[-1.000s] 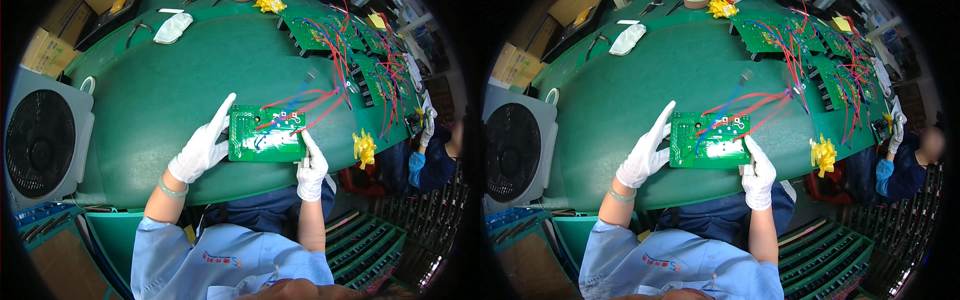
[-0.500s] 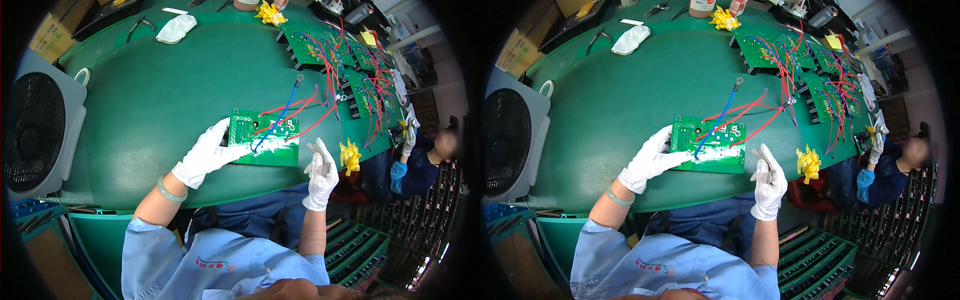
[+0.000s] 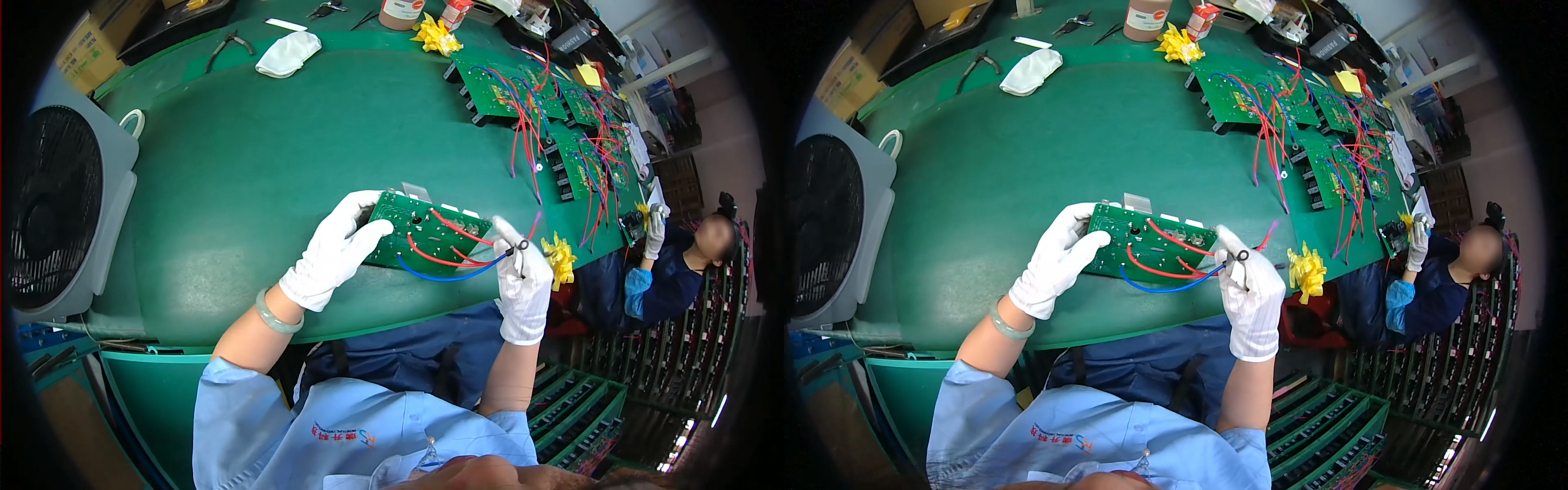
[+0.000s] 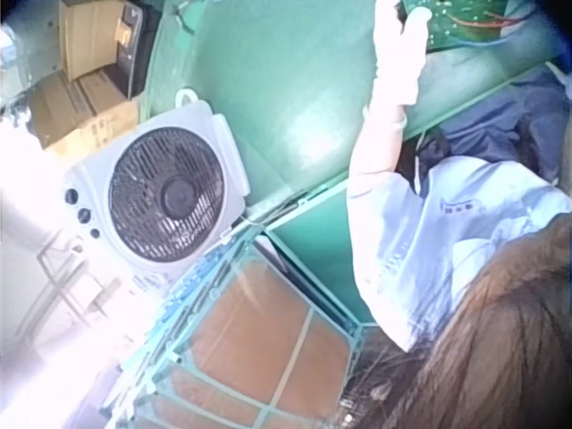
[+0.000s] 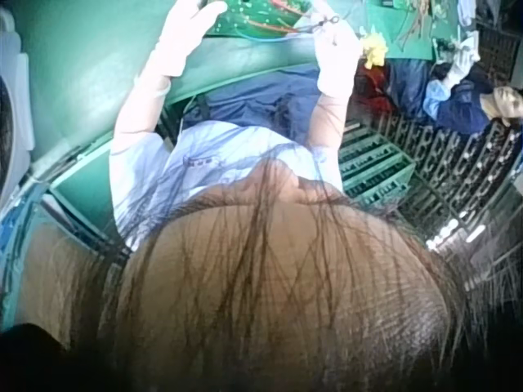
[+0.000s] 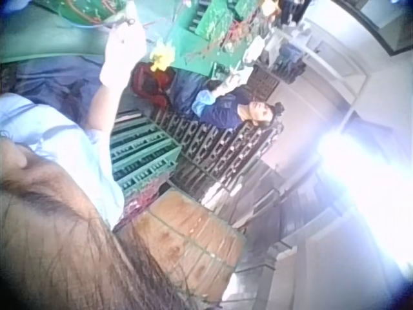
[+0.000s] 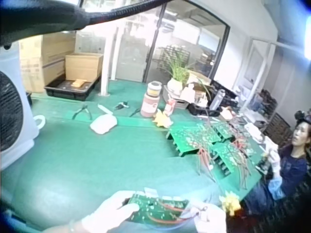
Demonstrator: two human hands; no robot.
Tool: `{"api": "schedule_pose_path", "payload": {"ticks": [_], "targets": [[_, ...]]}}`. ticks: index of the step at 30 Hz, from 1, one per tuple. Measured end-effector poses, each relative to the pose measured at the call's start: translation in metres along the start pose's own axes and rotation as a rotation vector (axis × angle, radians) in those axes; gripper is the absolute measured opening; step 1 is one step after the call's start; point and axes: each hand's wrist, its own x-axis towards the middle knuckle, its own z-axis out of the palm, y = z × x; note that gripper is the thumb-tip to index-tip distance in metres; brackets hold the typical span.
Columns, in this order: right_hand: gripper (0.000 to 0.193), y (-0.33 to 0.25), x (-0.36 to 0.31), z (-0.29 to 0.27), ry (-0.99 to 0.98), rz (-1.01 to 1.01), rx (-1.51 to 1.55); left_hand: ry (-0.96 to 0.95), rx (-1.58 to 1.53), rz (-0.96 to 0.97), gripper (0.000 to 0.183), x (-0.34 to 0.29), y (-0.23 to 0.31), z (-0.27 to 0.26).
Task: The person handles a green circuit board with attached red and blue wires, inspecting it and manipulating the components. They then pick up a second board with cylindrical capacitors and continue to adjust and examine the parts. The task involves manual assembly or inspection of electronic components on a workbench.
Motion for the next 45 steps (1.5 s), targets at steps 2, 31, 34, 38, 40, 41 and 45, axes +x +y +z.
{"api": "schedule_pose_path", "payload": {"ticks": [2,31,34,38,40,41,45], "targets": [[0.021,0.005,-0.013,0.002,-0.043,0.036,0.062,0.036,0.033,0.011,0.037,0.0,0.0,0.004],[0.021,0.0,-0.081,-0.005,-0.272,0.138,0.164,0.112,0.338,0.147,0.032,-0.001,-0.006,0.005],[0.019,-0.005,-0.088,-0.008,-0.314,0.309,0.477,0.13,0.34,0.15,0.03,-0.002,-0.004,0.003],[0.022,-0.011,-0.082,-0.017,-0.341,0.155,0.383,0.161,0.252,-0.007,0.028,-0.004,0.007,0.004],[0.025,-0.012,-0.079,-0.019,-0.369,0.153,0.341,0.187,0.252,-0.059,0.027,-0.006,0.01,0.004],[0.025,-0.014,-0.078,-0.019,-0.366,0.18,0.355,0.199,0.233,-0.059,0.027,-0.005,0.01,0.007],[0.025,-0.017,-0.07,-0.024,-0.388,0.219,0.383,0.192,0.214,-0.098,0.026,-0.006,0.007,-0.001]]}}
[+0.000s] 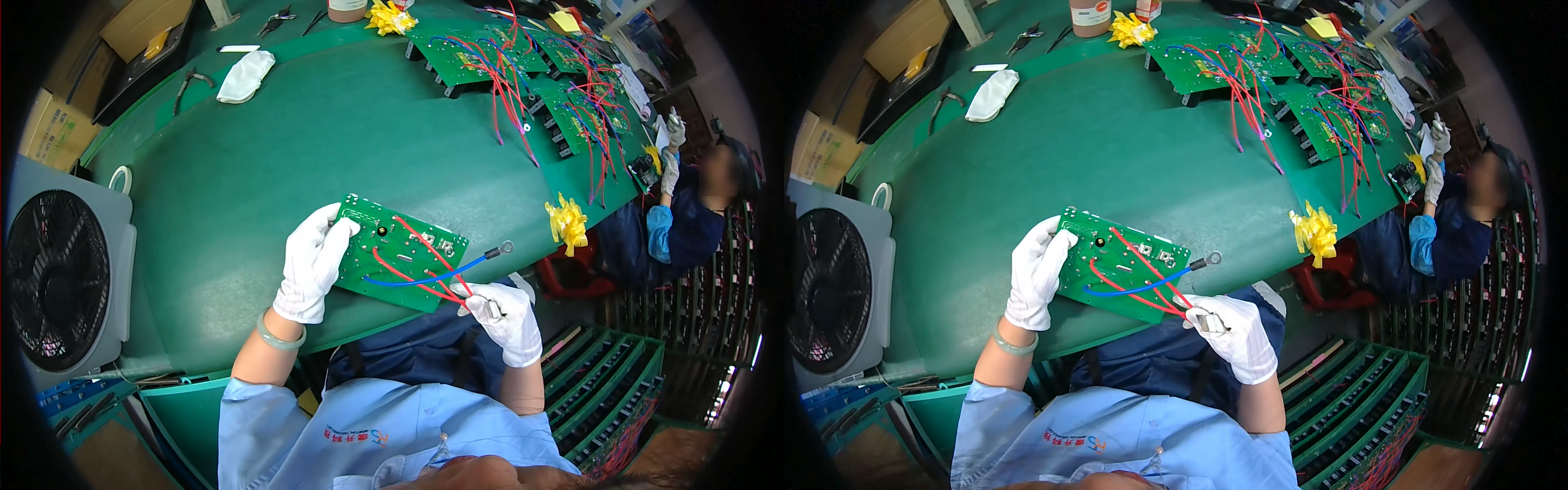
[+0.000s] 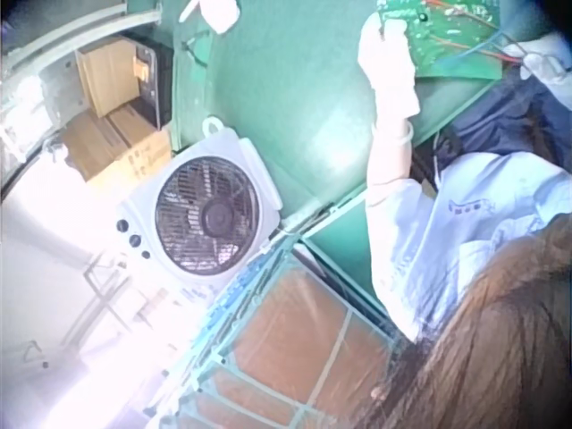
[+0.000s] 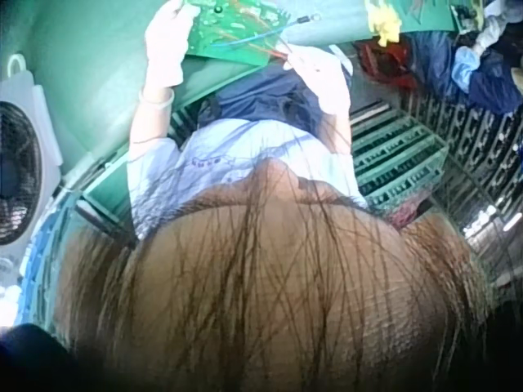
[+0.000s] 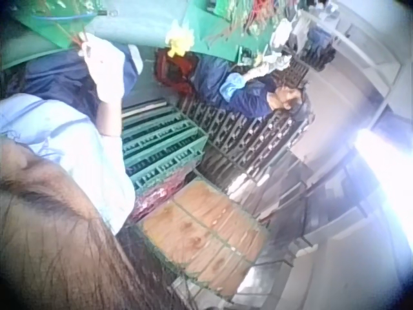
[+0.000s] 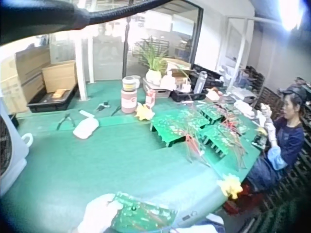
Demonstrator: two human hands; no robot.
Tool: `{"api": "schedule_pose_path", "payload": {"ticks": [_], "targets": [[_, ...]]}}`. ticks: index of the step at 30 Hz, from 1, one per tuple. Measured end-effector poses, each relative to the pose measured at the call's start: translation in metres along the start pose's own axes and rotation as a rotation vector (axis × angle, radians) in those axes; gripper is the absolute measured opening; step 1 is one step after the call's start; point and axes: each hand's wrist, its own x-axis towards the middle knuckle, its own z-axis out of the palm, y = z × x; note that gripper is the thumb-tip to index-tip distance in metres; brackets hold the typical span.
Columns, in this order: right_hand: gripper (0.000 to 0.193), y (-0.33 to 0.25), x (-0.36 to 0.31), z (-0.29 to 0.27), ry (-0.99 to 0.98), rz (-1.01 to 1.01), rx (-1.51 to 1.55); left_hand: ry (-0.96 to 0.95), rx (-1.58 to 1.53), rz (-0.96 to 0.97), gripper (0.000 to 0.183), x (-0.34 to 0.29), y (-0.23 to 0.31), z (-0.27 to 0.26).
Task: The person handles a green circuit board with attached red and blue wires, inspecting it and manipulating the components. They then pick up a second board with cylindrical capacitors and continue to adjust and examine the parts. The task involves manual assembly or inspection of electronic components on a workbench.
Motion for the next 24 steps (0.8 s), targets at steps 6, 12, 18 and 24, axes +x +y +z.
{"api": "schedule_pose_path", "payload": {"ticks": [6,12,18,24], "targets": [[0.03,0.009,0.008,-0.008,0.17,0.152,0.003,-0.104,-0.038,-0.343,0.029,0.008,0.0,-0.01],[0.044,0.013,0.031,-0.038,0.389,0.101,-0.017,-0.182,0.08,-0.263,0.032,0.008,-0.006,-0.014],[0.055,0.004,0.069,-0.043,0.122,0.079,-0.209,-0.17,0.119,-0.371,0.031,0.008,-0.002,-0.013],[0.023,0.014,0.101,-0.014,-0.278,-0.31,-0.312,-0.165,0.133,-0.175,0.024,0.007,-0.02,-0.013]]}}
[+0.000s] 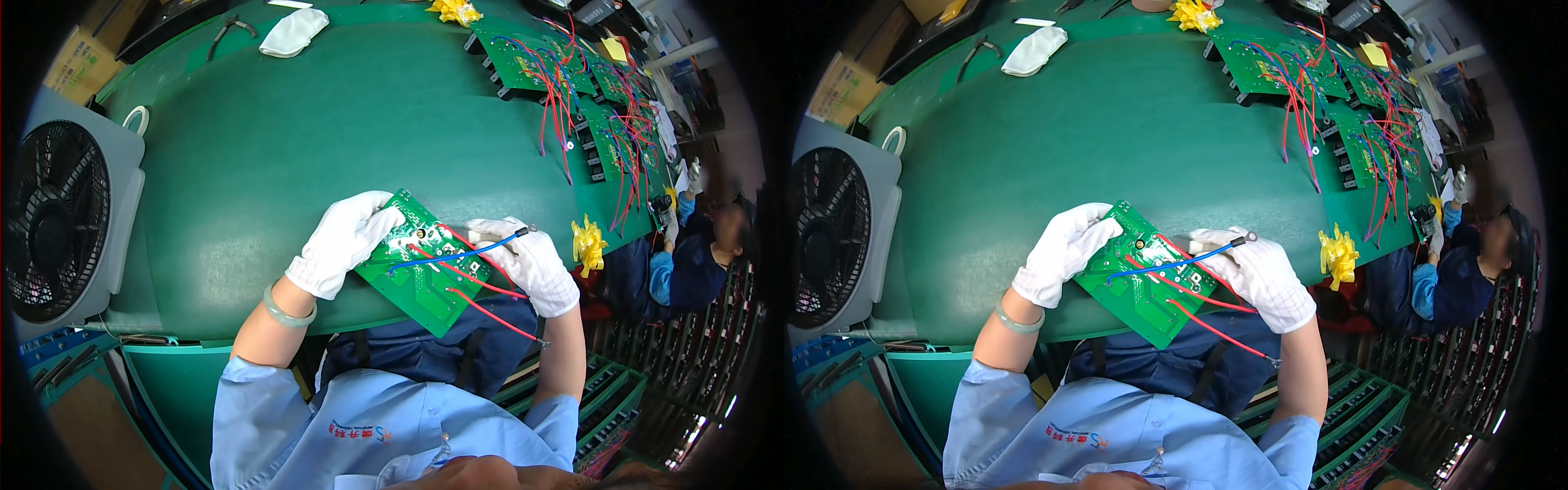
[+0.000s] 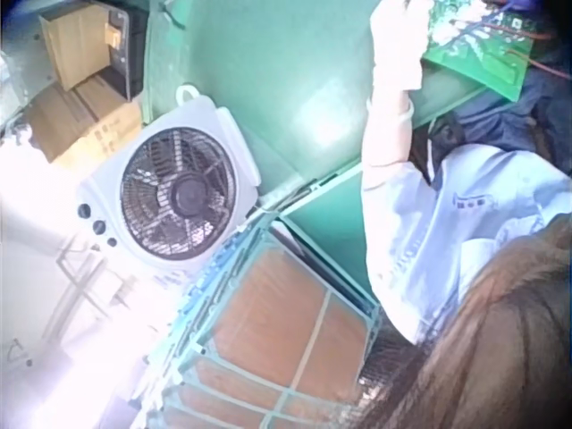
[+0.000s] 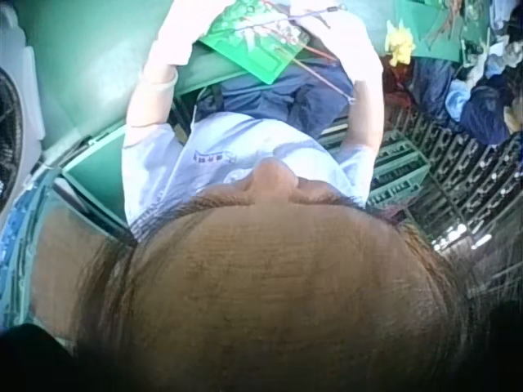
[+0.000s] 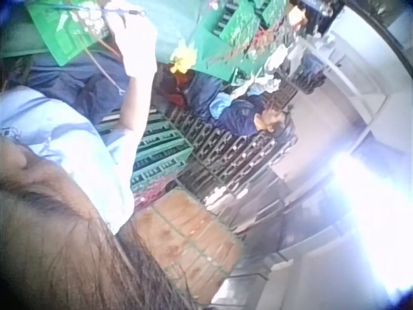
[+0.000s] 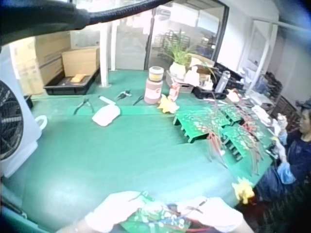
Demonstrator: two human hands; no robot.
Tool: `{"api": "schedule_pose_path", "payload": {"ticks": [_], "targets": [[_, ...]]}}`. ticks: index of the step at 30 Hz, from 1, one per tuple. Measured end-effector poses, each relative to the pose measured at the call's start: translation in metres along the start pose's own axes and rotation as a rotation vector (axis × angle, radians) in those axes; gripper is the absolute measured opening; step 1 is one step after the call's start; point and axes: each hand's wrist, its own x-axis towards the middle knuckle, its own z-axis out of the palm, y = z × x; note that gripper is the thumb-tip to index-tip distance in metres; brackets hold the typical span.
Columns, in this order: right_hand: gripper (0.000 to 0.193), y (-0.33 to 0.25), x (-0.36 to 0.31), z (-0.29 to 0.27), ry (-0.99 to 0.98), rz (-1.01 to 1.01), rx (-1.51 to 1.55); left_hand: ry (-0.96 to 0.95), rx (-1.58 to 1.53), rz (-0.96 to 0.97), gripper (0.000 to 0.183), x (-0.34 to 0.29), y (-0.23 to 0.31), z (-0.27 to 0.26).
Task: The person handles a green circuit board with attached red and blue wires, inspecting it and manipulating the components. They then pick up a second board with cylindrical capacitors and continue to adjust and examine the parts. The task involves manual assembly or inspection of electronic components on a workbench.
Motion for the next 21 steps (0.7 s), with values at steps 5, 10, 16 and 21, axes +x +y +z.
{"api": "schedule_pose_path", "payload": {"ticks": [5,10,16,21], "targets": [[0.028,0.006,0.017,0.004,-0.097,-0.239,-0.092,0.02,0.039,0.071,0.021,0.001,-0.004,0.002],[0.025,0.007,0.025,0.004,-0.099,-0.233,-0.098,-0.03,0.19,0.035,0.025,-0.002,0.005,-0.003],[0.024,0.01,0.03,-0.003,-0.064,-0.255,-0.022,-0.026,0.222,0.071,0.025,0.0,-0.001,-0.003],[0.023,0.008,0.03,-0.006,-0.065,-0.171,0.08,-0.042,0.147,0.05,0.025,0.0,0.0,-0.003]]}}
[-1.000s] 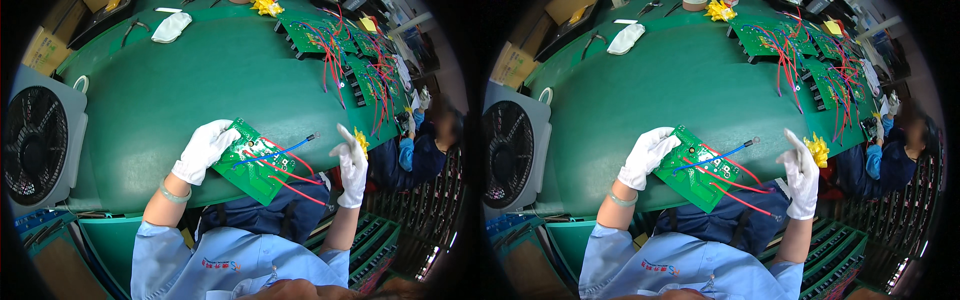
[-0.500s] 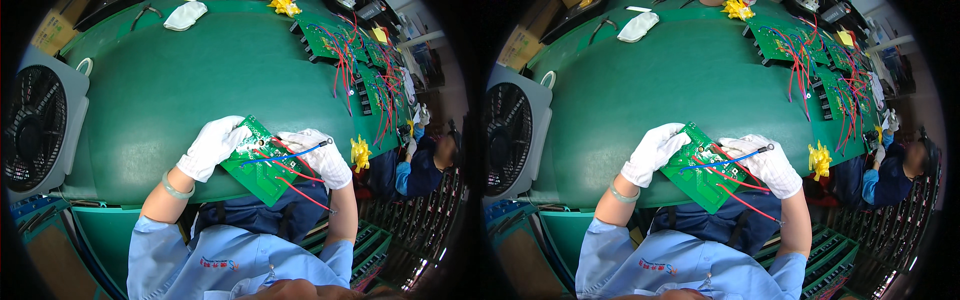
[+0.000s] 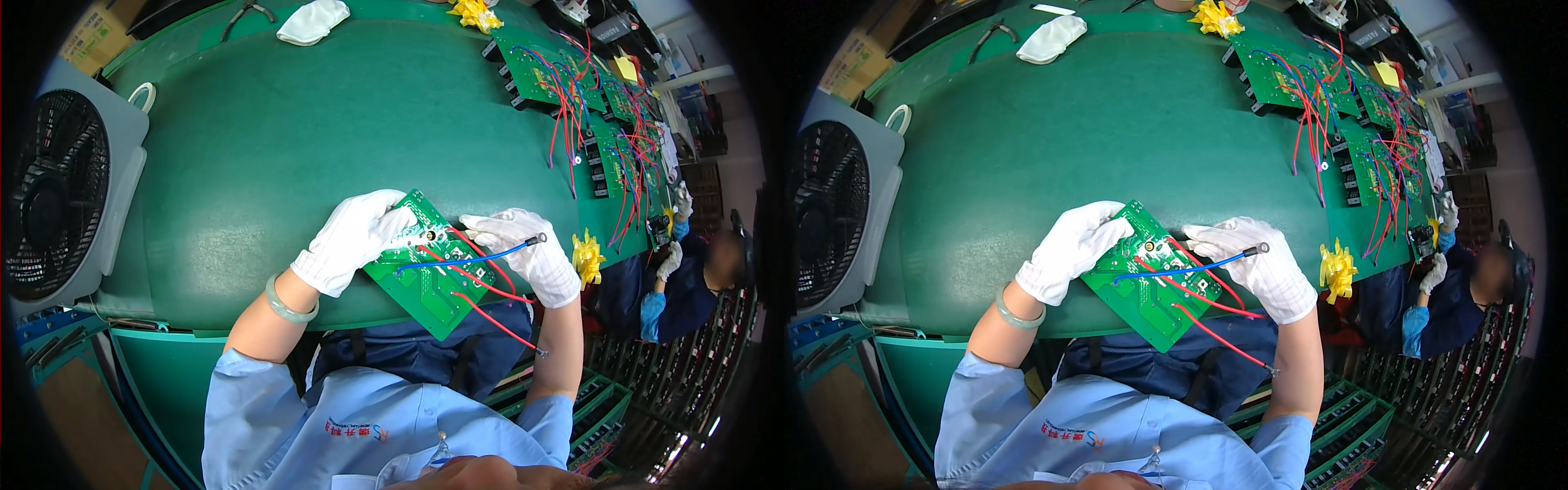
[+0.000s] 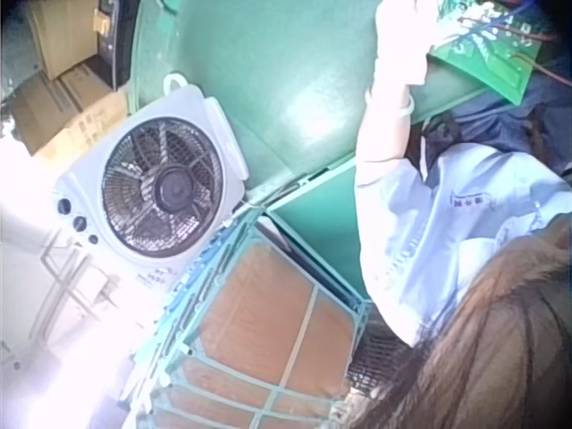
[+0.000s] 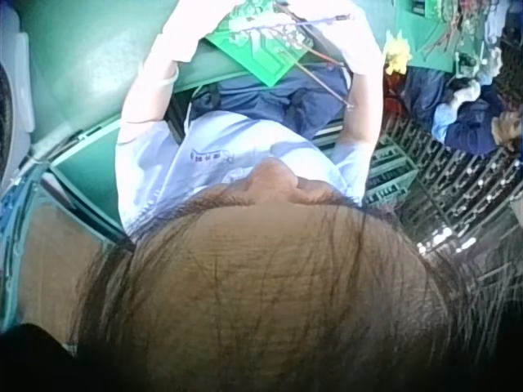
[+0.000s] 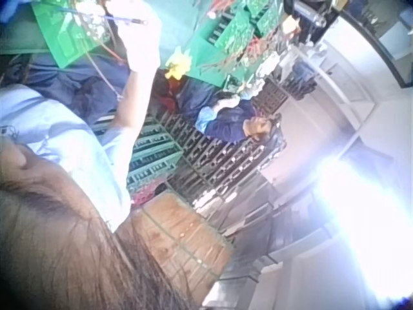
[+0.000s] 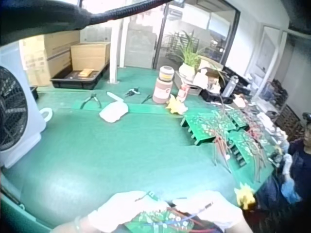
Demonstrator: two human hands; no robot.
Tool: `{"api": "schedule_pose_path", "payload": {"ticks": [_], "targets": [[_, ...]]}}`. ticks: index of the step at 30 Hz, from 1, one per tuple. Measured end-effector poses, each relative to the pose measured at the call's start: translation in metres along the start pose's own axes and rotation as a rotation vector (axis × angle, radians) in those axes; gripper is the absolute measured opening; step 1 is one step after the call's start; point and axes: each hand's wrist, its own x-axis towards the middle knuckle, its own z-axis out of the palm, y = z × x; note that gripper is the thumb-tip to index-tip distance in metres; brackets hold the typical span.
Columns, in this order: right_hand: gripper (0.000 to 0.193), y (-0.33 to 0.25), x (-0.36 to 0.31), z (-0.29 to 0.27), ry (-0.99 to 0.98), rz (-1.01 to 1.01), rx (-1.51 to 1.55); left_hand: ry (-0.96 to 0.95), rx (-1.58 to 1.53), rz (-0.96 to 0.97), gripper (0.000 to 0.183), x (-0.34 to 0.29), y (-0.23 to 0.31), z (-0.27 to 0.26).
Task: The person handles a green circuit board with attached red and blue wires, inspecting it and manipulating the components. They then pick up a second board with cylindrical capacitors and continue to adjust and examine the parts. The task involves manual assembly or inspection of electronic components on a workbench.
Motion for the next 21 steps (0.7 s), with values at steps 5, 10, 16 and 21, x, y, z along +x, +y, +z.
{"api": "schedule_pose_path", "payload": {"ticks": [5,10,16,21], "targets": [[0.022,0.002,-0.004,-0.004,0.002,0.024,0.026,0.03,0.004,0.07,0.024,-0.001,-0.005,0.002],[0.02,-0.004,-0.001,0.0,-0.04,0.008,-0.138,0.043,0.137,0.093,0.022,0.0,0.001,0.0],[0.019,-0.009,0.0,-0.002,-0.042,0.034,-0.283,0.041,0.065,0.058,0.022,0.0,-0.005,0.002],[0.02,-0.004,0.001,-0.002,-0.011,-0.024,-0.277,0.041,0.109,0.097,0.022,-0.001,0.001,0.001]]}}
